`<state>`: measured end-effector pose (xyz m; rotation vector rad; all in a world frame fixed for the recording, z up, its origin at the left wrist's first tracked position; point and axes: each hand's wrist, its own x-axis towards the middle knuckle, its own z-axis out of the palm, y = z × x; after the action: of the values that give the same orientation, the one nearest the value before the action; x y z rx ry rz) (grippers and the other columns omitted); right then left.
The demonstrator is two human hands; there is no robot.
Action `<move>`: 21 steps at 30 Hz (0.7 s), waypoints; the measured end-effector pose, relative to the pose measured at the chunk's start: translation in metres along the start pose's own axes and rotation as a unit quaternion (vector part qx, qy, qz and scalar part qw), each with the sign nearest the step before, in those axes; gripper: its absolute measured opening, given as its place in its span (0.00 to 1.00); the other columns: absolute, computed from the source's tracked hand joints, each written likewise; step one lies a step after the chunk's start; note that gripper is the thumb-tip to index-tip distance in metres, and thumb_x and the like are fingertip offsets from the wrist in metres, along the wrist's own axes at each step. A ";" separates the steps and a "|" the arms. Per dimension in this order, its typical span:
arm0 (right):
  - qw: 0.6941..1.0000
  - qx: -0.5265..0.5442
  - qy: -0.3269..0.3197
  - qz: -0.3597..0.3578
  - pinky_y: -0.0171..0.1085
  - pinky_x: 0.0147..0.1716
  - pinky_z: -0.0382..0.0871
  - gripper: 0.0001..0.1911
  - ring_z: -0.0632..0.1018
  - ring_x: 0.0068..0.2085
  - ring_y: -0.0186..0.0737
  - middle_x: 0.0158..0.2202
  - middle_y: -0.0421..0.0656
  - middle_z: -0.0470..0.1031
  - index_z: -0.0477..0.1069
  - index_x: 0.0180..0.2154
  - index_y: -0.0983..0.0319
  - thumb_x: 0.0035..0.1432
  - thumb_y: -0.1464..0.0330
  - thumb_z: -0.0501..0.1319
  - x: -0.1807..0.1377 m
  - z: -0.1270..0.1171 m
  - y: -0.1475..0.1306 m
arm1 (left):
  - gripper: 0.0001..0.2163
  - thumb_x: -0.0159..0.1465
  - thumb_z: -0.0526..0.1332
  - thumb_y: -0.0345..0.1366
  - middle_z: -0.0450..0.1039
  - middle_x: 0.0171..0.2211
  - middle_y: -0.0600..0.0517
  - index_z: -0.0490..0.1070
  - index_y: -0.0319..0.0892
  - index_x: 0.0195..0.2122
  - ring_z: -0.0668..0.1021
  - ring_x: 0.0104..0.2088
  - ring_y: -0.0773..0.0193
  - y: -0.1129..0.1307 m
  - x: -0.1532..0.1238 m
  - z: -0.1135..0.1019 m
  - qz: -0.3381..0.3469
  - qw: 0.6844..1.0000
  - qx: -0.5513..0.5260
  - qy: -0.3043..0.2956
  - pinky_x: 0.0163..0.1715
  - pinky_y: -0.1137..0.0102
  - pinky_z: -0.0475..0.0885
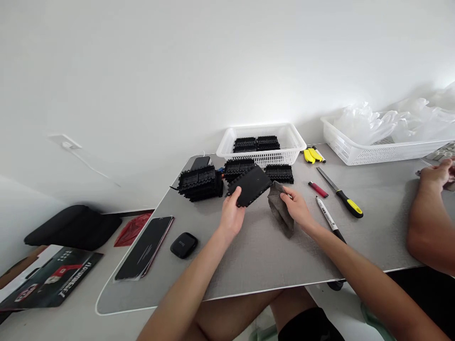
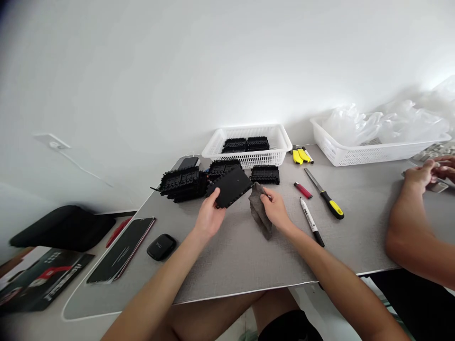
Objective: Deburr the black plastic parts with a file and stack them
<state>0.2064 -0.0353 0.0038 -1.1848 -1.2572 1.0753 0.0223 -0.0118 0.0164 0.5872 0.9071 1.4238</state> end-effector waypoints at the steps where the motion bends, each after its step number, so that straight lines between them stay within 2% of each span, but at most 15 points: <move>1: 0.999 0.039 -0.009 0.026 0.37 0.38 0.68 0.16 0.74 0.36 0.39 0.35 0.41 0.76 0.76 0.42 0.60 0.57 0.63 0.54 0.001 0.000 0.000 | 0.15 0.51 0.71 0.37 0.77 0.45 0.45 0.77 0.38 0.39 0.78 0.45 0.61 -0.002 -0.001 0.000 -0.010 1.000 0.013 -0.014 0.41 0.72 0.73; 4: 0.994 0.095 0.012 0.056 0.36 0.35 0.68 0.14 0.74 0.34 0.38 0.33 0.40 0.76 0.75 0.39 0.60 0.55 0.60 0.57 0.003 -0.001 0.000 | 0.19 0.45 0.74 0.33 0.78 0.40 0.47 0.75 0.38 0.38 0.79 0.38 0.62 -0.004 -0.003 -0.001 -0.031 0.997 0.069 -0.028 0.36 0.72 0.73; 8: 0.995 0.090 0.041 0.031 0.35 0.34 0.67 0.13 0.74 0.34 0.39 0.33 0.39 0.76 0.75 0.37 0.60 0.53 0.61 0.58 0.006 -0.005 0.002 | 0.31 0.44 0.75 0.34 0.77 0.36 0.51 0.67 0.45 0.49 0.78 0.30 0.64 0.001 -0.005 -0.005 -0.025 0.988 0.142 -0.059 0.28 0.71 0.74; 10: 0.996 0.078 0.044 0.014 0.36 0.35 0.68 0.14 0.74 0.35 0.39 0.33 0.40 0.76 0.75 0.38 0.60 0.55 0.60 0.57 0.007 -0.007 0.003 | 0.33 0.45 0.75 0.36 0.77 0.35 0.51 0.64 0.46 0.51 0.79 0.30 0.63 0.002 -0.005 -0.005 -0.033 0.981 0.178 -0.073 0.28 0.69 0.75; 13: 0.998 0.034 0.053 -0.027 0.38 0.39 0.68 0.16 0.74 0.38 0.41 0.35 0.40 0.76 0.76 0.41 0.60 0.57 0.61 0.55 0.009 -0.007 0.004 | 0.34 0.45 0.76 0.36 0.77 0.41 0.47 0.64 0.45 0.53 0.80 0.35 0.59 0.002 -0.007 -0.005 -0.053 0.974 0.206 -0.082 0.33 0.67 0.77; 17: 0.989 -0.084 0.058 -0.109 0.40 0.44 0.67 0.16 0.74 0.42 0.42 0.39 0.43 0.75 0.76 0.42 0.61 0.60 0.64 0.52 0.008 -0.007 0.005 | 0.25 0.48 0.75 0.39 0.77 0.45 0.42 0.72 0.40 0.46 0.80 0.40 0.55 -0.003 -0.010 -0.002 -0.093 0.960 0.222 -0.145 0.36 0.66 0.76; 21: 0.958 -0.197 0.110 -0.174 0.40 0.41 0.68 0.20 0.73 0.40 0.40 0.39 0.46 0.71 0.73 0.52 0.60 0.64 0.68 0.49 0.002 -0.008 0.005 | 0.21 0.49 0.73 0.40 0.78 0.42 0.43 0.75 0.38 0.42 0.80 0.39 0.55 -0.009 -0.010 -0.002 -0.073 0.969 0.202 -0.121 0.36 0.67 0.75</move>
<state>0.2151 -0.0331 -0.0006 -1.2733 -1.4748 0.4301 0.0268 -0.0231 0.0101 0.9572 1.0266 1.0111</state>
